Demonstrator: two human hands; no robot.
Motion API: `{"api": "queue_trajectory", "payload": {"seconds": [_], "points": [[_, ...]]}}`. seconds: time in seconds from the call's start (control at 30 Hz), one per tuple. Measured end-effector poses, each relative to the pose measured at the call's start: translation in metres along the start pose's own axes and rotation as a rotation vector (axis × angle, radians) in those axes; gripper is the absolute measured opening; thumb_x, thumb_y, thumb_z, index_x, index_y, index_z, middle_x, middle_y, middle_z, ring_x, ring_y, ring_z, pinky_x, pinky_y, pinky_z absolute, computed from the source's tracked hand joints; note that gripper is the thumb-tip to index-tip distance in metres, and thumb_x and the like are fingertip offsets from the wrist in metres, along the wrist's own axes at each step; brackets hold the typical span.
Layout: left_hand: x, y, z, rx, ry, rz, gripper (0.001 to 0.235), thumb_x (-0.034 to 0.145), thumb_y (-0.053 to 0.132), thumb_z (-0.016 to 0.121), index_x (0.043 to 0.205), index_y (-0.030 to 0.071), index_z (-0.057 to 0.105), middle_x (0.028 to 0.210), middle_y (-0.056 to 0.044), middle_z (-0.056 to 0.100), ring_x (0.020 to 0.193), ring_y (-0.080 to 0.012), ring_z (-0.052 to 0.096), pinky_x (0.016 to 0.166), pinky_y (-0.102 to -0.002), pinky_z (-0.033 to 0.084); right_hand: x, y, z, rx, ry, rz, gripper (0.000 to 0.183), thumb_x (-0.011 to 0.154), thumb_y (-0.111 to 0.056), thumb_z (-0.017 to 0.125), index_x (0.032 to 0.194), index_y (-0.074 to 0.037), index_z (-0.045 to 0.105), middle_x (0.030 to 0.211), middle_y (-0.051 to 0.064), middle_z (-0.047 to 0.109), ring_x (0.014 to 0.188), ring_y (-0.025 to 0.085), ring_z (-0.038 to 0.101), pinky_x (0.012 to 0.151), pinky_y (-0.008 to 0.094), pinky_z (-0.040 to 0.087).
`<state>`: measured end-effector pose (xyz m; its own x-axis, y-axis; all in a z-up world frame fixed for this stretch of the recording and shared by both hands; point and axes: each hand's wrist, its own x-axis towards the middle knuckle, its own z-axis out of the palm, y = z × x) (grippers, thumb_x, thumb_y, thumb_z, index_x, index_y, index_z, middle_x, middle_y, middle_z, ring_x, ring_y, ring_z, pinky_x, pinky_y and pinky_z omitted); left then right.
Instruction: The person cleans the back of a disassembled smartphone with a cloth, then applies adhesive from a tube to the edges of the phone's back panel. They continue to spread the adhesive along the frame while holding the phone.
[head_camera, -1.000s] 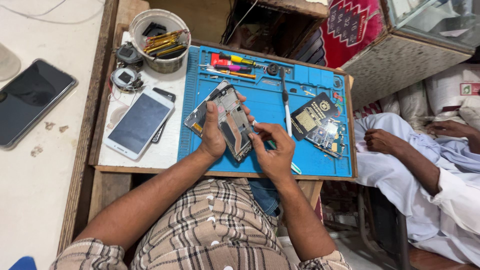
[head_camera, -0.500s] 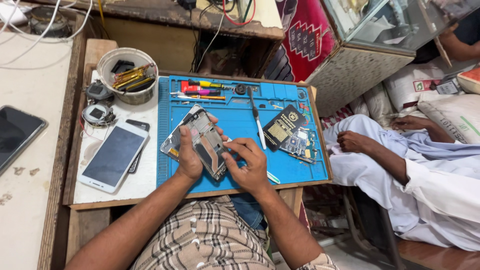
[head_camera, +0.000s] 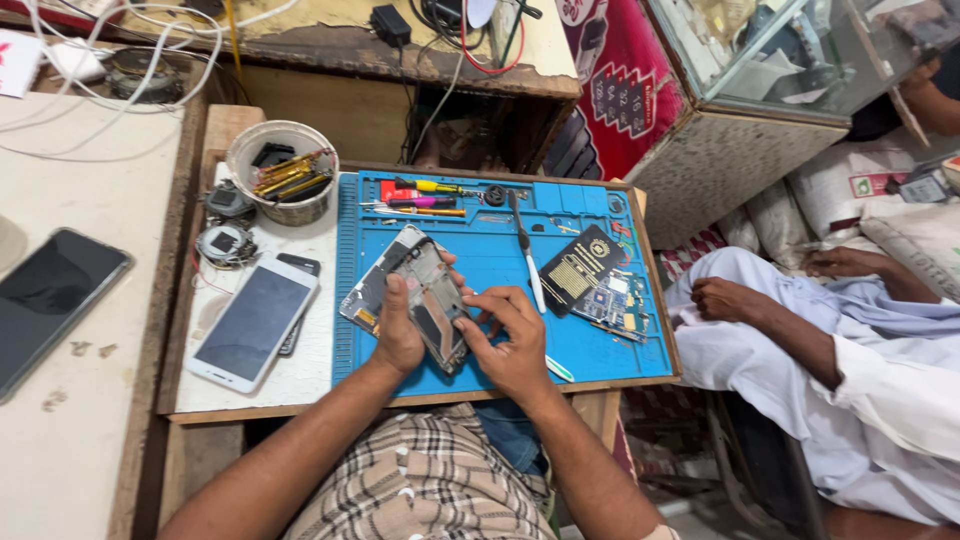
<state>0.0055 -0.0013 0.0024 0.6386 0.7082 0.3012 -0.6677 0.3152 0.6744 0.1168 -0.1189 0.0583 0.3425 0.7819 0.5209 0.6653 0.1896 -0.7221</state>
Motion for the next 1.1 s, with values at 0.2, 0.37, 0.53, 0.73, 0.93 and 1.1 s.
{"api": "queue_trajectory", "payload": {"seconds": [0.2, 0.37, 0.53, 0.73, 0.93, 1.1], "points": [[-0.001, 0.007, -0.001, 0.021, -0.005, -0.015, 0.082, 0.101, 0.074, 0.04, 0.138, 0.001, 0.051, 0.115, -0.014, 0.063, 0.111, -0.0225, 0.063, 0.096, -0.037, 0.056, 0.007, -0.011, 0.005, -0.039, 0.059, 0.012, 0.033, 0.079, -0.009, 0.087, 0.11, -0.008, 0.076, 0.102, 0.005, 0.068, 0.073, 0.01, 0.062, 0.059, 0.025, 0.047], [-0.001, 0.001, 0.003, 0.034, -0.024, -0.052, 0.082, 0.101, 0.072, 0.036, 0.139, 0.001, 0.049, 0.118, -0.013, 0.063, 0.112, -0.0211, 0.064, 0.098, -0.035, 0.056, 0.005, -0.005, 0.003, 0.001, 0.095, 0.002, 0.034, 0.076, -0.01, 0.089, 0.107, -0.007, 0.076, 0.099, 0.004, 0.065, 0.074, 0.01, 0.059, 0.058, 0.023, 0.046], [-0.004, 0.002, -0.001, 0.019, -0.098, -0.079, 0.081, 0.102, 0.071, 0.036, 0.139, 0.0, 0.049, 0.116, -0.013, 0.063, 0.104, -0.0234, 0.067, 0.092, -0.037, 0.057, 0.002, 0.0, 0.011, 0.038, 0.13, 0.034, 0.03, 0.077, -0.01, 0.09, 0.105, -0.008, 0.077, 0.098, 0.003, 0.065, 0.075, 0.009, 0.058, 0.061, 0.023, 0.046], [-0.003, 0.003, 0.004, -0.005, -0.097, -0.127, 0.08, 0.102, 0.069, 0.036, 0.141, 0.0, 0.049, 0.119, -0.013, 0.063, 0.107, -0.0219, 0.065, 0.094, -0.036, 0.056, 0.006, -0.006, 0.008, 0.036, 0.132, 0.042, 0.033, 0.076, -0.011, 0.091, 0.105, -0.007, 0.076, 0.099, 0.003, 0.065, 0.074, 0.008, 0.056, 0.06, 0.022, 0.046], [-0.003, 0.006, 0.003, 0.073, -0.133, -0.09, 0.08, 0.103, 0.069, 0.035, 0.14, 0.0, 0.05, 0.116, -0.013, 0.066, 0.104, -0.0208, 0.068, 0.091, -0.033, 0.057, 0.009, -0.008, 0.006, 0.021, 0.125, 0.021, 0.039, 0.075, -0.013, 0.09, 0.11, -0.006, 0.075, 0.1, 0.002, 0.063, 0.074, 0.007, 0.056, 0.058, 0.021, 0.045], [-0.003, 0.006, 0.005, 0.056, -0.132, -0.118, 0.08, 0.103, 0.069, 0.035, 0.14, -0.001, 0.05, 0.115, -0.014, 0.065, 0.103, -0.0208, 0.067, 0.09, -0.034, 0.057, 0.004, -0.001, 0.008, 0.04, 0.135, 0.03, 0.028, 0.08, -0.009, 0.088, 0.106, -0.007, 0.076, 0.102, 0.003, 0.063, 0.074, 0.007, 0.056, 0.059, 0.021, 0.044]]}}
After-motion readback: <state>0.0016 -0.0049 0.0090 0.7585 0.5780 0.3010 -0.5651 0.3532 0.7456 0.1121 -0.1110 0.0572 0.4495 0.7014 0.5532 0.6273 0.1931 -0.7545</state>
